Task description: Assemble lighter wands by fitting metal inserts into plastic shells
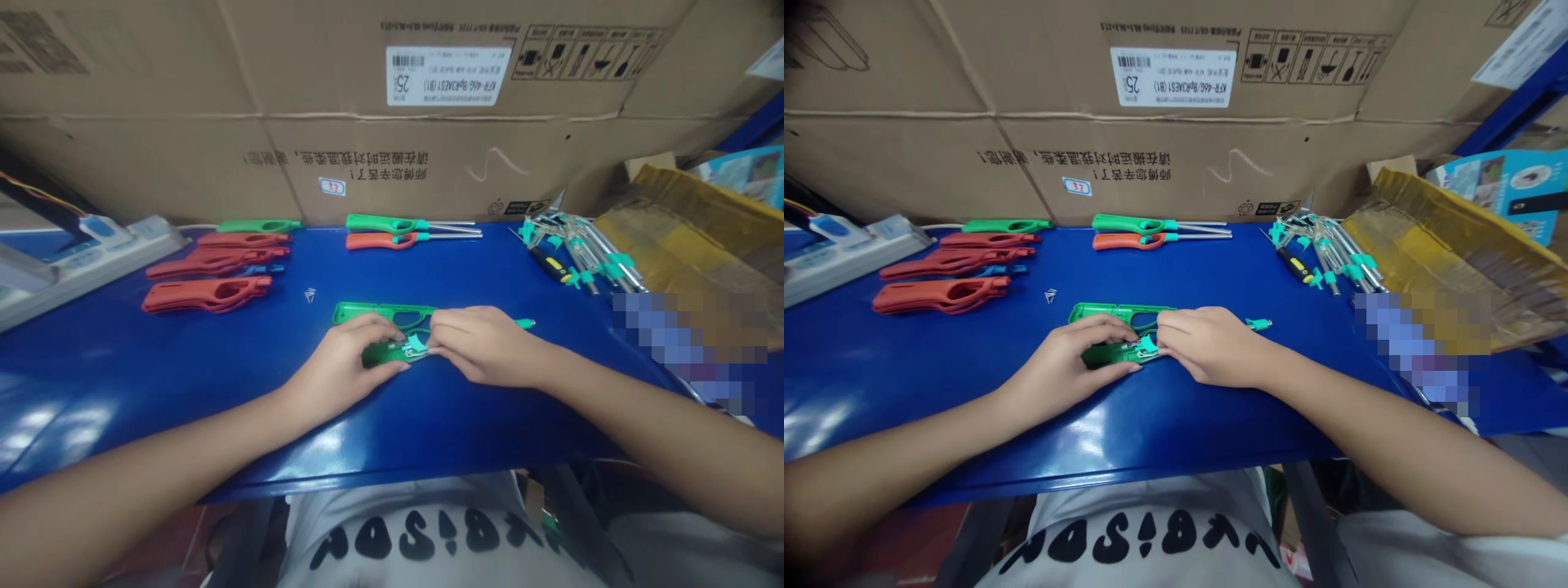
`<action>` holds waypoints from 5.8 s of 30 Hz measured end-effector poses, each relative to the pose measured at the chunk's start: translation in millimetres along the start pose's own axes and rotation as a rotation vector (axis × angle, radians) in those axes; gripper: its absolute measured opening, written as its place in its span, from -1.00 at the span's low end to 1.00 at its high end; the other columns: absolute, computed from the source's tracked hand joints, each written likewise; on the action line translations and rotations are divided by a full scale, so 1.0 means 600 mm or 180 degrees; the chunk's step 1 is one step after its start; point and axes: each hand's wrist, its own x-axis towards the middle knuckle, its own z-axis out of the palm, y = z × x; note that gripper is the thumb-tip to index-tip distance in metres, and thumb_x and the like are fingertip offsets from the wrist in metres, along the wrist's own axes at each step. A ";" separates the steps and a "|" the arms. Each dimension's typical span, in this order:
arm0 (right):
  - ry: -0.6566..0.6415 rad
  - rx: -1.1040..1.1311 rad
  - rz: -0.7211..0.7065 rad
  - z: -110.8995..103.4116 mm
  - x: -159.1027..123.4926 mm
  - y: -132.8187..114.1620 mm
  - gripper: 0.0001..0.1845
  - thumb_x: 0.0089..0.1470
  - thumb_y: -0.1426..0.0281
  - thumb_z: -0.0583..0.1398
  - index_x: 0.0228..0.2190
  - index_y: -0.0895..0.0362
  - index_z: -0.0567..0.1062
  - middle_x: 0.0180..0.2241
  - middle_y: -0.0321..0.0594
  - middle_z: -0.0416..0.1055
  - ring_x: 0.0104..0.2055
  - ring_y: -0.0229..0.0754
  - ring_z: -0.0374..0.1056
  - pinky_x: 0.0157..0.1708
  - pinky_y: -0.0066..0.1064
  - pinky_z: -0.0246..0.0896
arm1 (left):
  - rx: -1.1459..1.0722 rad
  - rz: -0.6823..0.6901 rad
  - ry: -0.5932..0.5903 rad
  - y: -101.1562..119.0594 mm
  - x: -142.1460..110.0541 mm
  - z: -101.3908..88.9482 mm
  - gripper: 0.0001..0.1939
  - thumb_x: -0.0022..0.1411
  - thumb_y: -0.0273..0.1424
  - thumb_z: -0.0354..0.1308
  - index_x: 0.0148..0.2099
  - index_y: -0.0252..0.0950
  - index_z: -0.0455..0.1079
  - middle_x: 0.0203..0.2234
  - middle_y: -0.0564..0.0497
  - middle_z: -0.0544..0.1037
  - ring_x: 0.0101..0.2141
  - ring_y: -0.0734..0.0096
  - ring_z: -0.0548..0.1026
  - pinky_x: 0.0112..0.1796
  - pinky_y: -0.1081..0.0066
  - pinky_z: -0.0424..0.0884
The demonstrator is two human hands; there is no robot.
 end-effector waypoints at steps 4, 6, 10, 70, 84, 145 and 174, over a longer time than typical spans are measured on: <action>-0.0038 -0.0054 0.0006 -0.001 0.001 -0.002 -0.72 0.38 0.40 0.02 -0.33 0.14 0.47 -0.36 -0.21 0.45 -0.38 -0.22 0.25 -0.39 -0.39 0.05 | -0.0011 -0.0006 -0.0025 -0.002 0.001 0.001 -0.80 0.22 -0.39 0.36 -0.11 -0.28 0.51 -0.18 -0.05 0.62 -0.14 0.25 0.58 -0.07 0.25 0.52; -0.0098 0.0063 0.0084 -0.002 0.002 -0.002 -0.72 0.37 0.41 0.03 -0.33 0.13 0.48 -0.36 -0.21 0.45 -0.38 -0.22 0.26 -0.39 -0.40 0.05 | -0.0021 0.0006 -0.0033 -0.003 0.001 0.001 -0.81 0.23 -0.39 0.35 -0.10 -0.28 0.51 -0.17 -0.06 0.62 -0.14 0.25 0.58 -0.07 0.24 0.52; -0.0165 0.0262 0.0186 -0.003 0.002 -0.003 -0.74 0.35 0.43 0.05 -0.33 0.13 0.50 -0.35 -0.22 0.45 -0.37 -0.23 0.28 -0.38 -0.41 0.07 | -0.0027 0.0000 -0.0040 -0.003 0.001 0.002 -0.81 0.23 -0.40 0.35 -0.10 -0.29 0.50 -0.17 -0.07 0.61 -0.13 0.25 0.58 -0.07 0.24 0.51; -0.0319 0.1554 0.0673 -0.016 -0.002 0.003 -0.84 0.09 0.59 0.19 -0.30 0.12 0.42 -0.36 -0.37 0.38 -0.40 -0.37 0.19 -0.38 -0.53 0.06 | 0.1571 0.1221 -0.0255 0.010 -0.011 -0.013 -0.74 0.45 -0.39 0.07 -0.03 -0.21 0.60 -0.05 -0.05 0.60 -0.17 0.22 0.55 -0.21 0.26 0.56; -0.0306 0.1549 0.0626 -0.016 -0.002 0.002 -0.86 0.13 0.58 0.18 -0.28 0.13 0.44 -0.34 -0.33 0.38 -0.39 -0.36 0.22 -0.37 -0.52 0.11 | 0.1646 0.1265 -0.0208 0.009 -0.015 -0.015 -0.75 0.44 -0.39 0.08 -0.03 -0.22 0.60 -0.07 -0.05 0.62 -0.18 0.20 0.57 -0.22 0.24 0.57; -0.0266 0.0883 0.0168 -0.033 -0.014 -0.011 -0.72 0.28 0.31 0.20 -0.05 0.14 0.62 -0.49 -0.27 0.59 -0.50 -0.28 0.44 -0.44 -0.41 0.16 | 0.1460 0.0971 -0.0217 0.011 -0.017 -0.009 -0.73 0.45 -0.37 0.06 -0.03 -0.19 0.61 -0.05 -0.10 0.58 -0.13 0.23 0.51 -0.16 0.26 0.53; -0.0256 0.0783 0.0317 -0.028 -0.009 -0.016 -0.77 0.25 0.33 0.24 -0.14 0.16 0.64 -0.57 -0.36 0.54 -0.54 -0.29 0.42 -0.48 -0.38 0.12 | 0.1672 0.1372 -0.0181 0.015 -0.013 -0.007 -0.72 0.48 -0.40 0.04 -0.02 -0.25 0.60 0.05 0.11 0.61 -0.34 0.33 0.44 -0.30 0.29 0.47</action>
